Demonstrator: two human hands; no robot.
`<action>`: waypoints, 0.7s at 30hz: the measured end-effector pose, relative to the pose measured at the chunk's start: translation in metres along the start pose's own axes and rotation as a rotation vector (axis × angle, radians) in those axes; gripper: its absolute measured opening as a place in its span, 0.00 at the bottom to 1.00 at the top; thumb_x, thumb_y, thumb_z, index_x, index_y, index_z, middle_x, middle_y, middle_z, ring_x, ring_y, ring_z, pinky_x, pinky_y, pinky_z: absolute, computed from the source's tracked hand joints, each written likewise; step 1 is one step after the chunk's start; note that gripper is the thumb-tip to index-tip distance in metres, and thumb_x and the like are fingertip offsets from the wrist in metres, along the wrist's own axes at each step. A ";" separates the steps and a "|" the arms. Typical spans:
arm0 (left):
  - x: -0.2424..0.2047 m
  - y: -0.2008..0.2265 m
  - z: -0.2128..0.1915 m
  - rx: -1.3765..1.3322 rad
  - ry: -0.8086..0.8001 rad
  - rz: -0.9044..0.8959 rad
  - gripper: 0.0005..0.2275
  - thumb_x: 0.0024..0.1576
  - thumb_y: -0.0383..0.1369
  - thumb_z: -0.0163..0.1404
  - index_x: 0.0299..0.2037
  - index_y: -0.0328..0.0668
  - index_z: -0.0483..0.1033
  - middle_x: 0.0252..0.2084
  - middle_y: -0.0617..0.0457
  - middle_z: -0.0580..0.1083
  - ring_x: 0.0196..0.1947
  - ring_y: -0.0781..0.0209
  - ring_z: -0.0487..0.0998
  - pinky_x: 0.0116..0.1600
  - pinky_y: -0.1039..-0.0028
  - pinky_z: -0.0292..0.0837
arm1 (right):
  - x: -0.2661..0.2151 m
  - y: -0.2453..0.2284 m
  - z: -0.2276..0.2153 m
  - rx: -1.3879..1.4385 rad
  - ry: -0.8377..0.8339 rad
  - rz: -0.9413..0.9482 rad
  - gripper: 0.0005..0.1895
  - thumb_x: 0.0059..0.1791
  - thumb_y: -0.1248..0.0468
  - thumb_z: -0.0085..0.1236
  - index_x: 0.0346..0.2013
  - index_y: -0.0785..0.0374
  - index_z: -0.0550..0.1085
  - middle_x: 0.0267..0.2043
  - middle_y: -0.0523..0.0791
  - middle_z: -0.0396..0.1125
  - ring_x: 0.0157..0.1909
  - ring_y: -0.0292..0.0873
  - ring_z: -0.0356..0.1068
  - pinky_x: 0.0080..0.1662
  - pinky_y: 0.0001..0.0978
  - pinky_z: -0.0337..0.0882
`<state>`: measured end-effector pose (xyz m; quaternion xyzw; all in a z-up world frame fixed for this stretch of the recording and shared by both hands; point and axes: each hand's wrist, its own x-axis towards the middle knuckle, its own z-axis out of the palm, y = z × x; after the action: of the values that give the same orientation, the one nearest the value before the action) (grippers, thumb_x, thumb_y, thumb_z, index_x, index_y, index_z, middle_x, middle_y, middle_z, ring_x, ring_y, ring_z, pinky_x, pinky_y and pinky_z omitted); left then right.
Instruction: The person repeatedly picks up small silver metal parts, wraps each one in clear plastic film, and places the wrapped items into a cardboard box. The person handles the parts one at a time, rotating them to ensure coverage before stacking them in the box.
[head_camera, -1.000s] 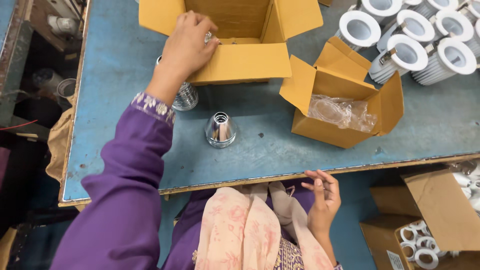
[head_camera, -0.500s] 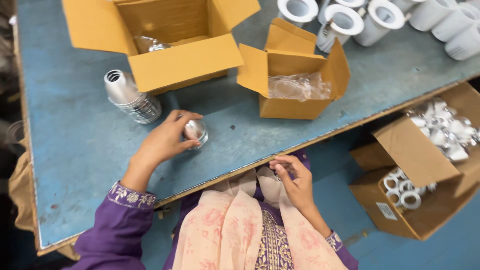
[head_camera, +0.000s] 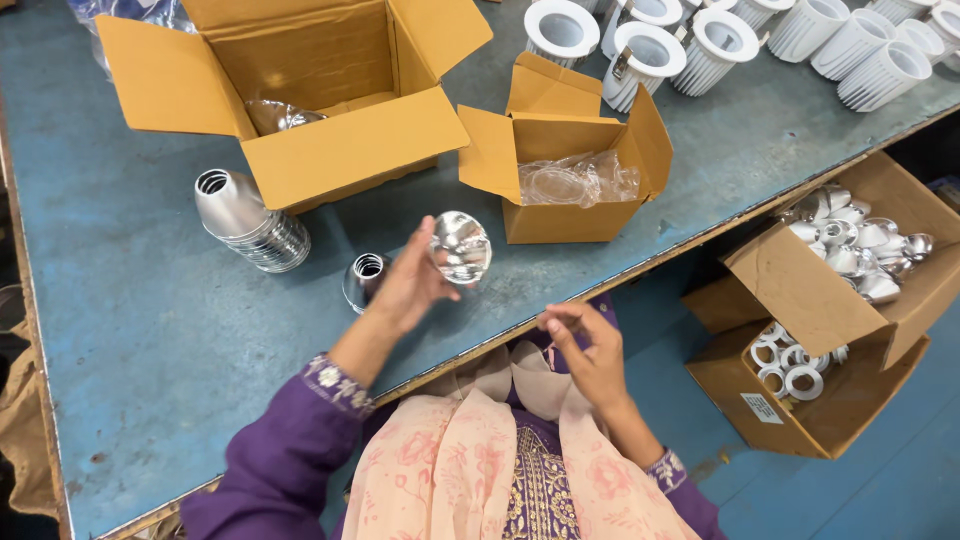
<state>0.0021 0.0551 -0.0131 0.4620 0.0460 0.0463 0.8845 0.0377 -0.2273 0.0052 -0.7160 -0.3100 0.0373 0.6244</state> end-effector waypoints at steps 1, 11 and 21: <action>0.008 -0.014 0.002 -0.075 -0.042 -0.061 0.26 0.64 0.57 0.40 0.57 0.43 0.69 0.44 0.50 0.79 0.37 0.62 0.82 0.34 0.74 0.77 | 0.006 -0.006 -0.004 -0.064 0.021 -0.051 0.09 0.54 0.68 0.57 0.47 0.69 0.75 0.44 0.47 0.76 0.45 0.37 0.76 0.49 0.26 0.75; 0.026 -0.045 -0.003 -0.135 -0.039 -0.202 0.27 0.63 0.58 0.40 0.54 0.42 0.74 0.43 0.49 0.81 0.37 0.60 0.82 0.38 0.74 0.78 | 0.190 0.005 -0.048 -0.678 -0.080 -0.174 0.20 0.49 0.55 0.63 0.47 0.69 0.77 0.44 0.54 0.72 0.46 0.52 0.75 0.47 0.40 0.75; 0.018 -0.035 0.009 -0.108 -0.037 -0.200 0.21 0.63 0.54 0.42 0.55 0.49 0.69 0.44 0.49 0.80 0.38 0.59 0.82 0.38 0.73 0.78 | 0.271 0.036 -0.024 -1.341 -0.612 0.436 0.43 0.36 0.31 0.65 0.47 0.66 0.82 0.46 0.57 0.76 0.49 0.58 0.77 0.52 0.46 0.75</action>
<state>0.0226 0.0303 -0.0378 0.4075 0.0731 -0.0480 0.9090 0.2814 -0.1165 0.0677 -0.9442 -0.2769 0.1602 -0.0785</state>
